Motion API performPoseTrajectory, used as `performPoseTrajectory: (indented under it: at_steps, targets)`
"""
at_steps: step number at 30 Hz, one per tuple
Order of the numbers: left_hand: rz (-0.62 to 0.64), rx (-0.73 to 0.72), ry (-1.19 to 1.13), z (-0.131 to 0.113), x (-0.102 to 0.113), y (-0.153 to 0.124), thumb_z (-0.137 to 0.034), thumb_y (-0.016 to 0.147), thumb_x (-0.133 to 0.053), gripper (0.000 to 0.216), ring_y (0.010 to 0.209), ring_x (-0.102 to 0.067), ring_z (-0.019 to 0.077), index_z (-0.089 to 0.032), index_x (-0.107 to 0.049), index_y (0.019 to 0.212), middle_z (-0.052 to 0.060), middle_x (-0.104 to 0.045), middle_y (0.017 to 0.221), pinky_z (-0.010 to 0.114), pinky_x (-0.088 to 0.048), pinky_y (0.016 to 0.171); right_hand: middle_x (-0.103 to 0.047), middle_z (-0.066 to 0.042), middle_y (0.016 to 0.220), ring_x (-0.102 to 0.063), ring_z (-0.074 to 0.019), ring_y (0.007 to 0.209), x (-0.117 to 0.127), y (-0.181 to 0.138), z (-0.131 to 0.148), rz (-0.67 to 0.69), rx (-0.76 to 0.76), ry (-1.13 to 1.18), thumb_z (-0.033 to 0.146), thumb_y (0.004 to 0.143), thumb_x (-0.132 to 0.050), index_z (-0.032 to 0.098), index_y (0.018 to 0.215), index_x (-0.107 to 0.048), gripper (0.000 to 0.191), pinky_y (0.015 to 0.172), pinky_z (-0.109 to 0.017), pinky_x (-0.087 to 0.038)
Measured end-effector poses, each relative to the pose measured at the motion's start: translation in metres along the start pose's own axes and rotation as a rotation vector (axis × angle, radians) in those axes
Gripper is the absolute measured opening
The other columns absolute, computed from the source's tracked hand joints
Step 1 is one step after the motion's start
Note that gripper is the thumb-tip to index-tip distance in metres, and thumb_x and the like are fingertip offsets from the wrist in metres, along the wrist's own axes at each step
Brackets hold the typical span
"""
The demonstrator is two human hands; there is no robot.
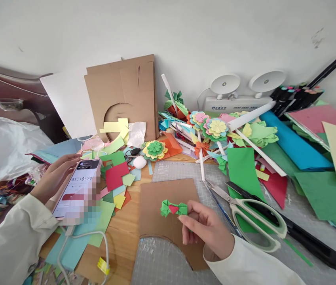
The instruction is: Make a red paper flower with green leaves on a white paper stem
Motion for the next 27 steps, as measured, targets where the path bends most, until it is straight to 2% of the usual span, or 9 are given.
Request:
performPoseTrajectory:
  at_steps: [4, 11, 14, 18, 27]
  targets:
    - [-0.013, -0.004, -0.004, 0.001, 0.012, -0.012, -0.050, 0.072, -0.065, 0.042, 0.106, -0.057, 0.0231, -0.021, -0.061, 0.102, 0.005, -0.065, 0.107, 0.032, -0.046, 0.090, -0.059, 0.000, 0.049, -0.044, -0.0071, 0.041, 0.000, 0.001, 0.001, -0.003, 0.003, -0.009, 0.060, 0.079, -0.057, 0.019, 0.073, -0.045, 0.043, 0.041, -0.019, -0.031]
    - [0.045, 0.053, 0.126, 0.008, 0.026, -0.048, -0.054, 0.067, -0.069, 0.056, 0.114, -0.055, 0.0274, -0.027, -0.055, 0.113, 0.007, -0.063, 0.118, 0.037, -0.050, 0.091, -0.059, 0.000, 0.050, -0.048, -0.0095, 0.044, 0.002, 0.002, -0.001, -0.020, 0.004, -0.046, 0.062, 0.077, -0.059, 0.019, 0.073, -0.045, 0.045, 0.042, -0.020, -0.031]
    - [0.044, 0.069, 0.119, 0.003, 0.021, -0.058, -0.057, 0.062, -0.071, 0.061, 0.110, -0.058, 0.0290, -0.025, -0.054, 0.111, 0.008, -0.064, 0.113, 0.039, -0.053, 0.087, -0.060, 0.000, 0.051, -0.049, -0.0094, 0.045, 0.001, 0.002, 0.000, -0.017, 0.004, -0.034, 0.061, 0.076, -0.060, 0.019, 0.075, -0.047, 0.044, 0.042, -0.020, -0.032]
    - [0.027, 0.076, 0.107, -0.003, 0.014, -0.062, -0.059, 0.060, -0.072, 0.062, 0.100, -0.063, 0.0276, -0.023, -0.055, 0.108, 0.007, -0.065, 0.105, 0.037, -0.057, 0.078, -0.060, 0.000, 0.051, -0.048, -0.0087, 0.044, 0.001, 0.002, 0.001, -0.028, 0.014, -0.032, 0.060, 0.076, -0.061, 0.019, 0.075, -0.047, 0.044, 0.041, -0.019, -0.030]
    - [0.097, 0.112, -0.005, 0.007, 0.008, -0.050, -0.048, 0.068, -0.072, 0.053, 0.077, -0.067, 0.0208, -0.023, -0.051, 0.110, 0.004, -0.064, 0.097, 0.030, -0.056, 0.059, -0.059, 0.000, 0.051, -0.047, -0.0092, 0.044, 0.001, 0.002, 0.001, -0.031, 0.010, -0.043, 0.062, 0.073, -0.062, 0.019, 0.075, -0.047, 0.046, 0.041, -0.021, -0.030]
Point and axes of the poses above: each hand's wrist, its own y-axis towards the middle knuckle, its own x-axis out of the back of the hand, z = x × y, the point moved 1 cm from there along y, towards the middle knuckle
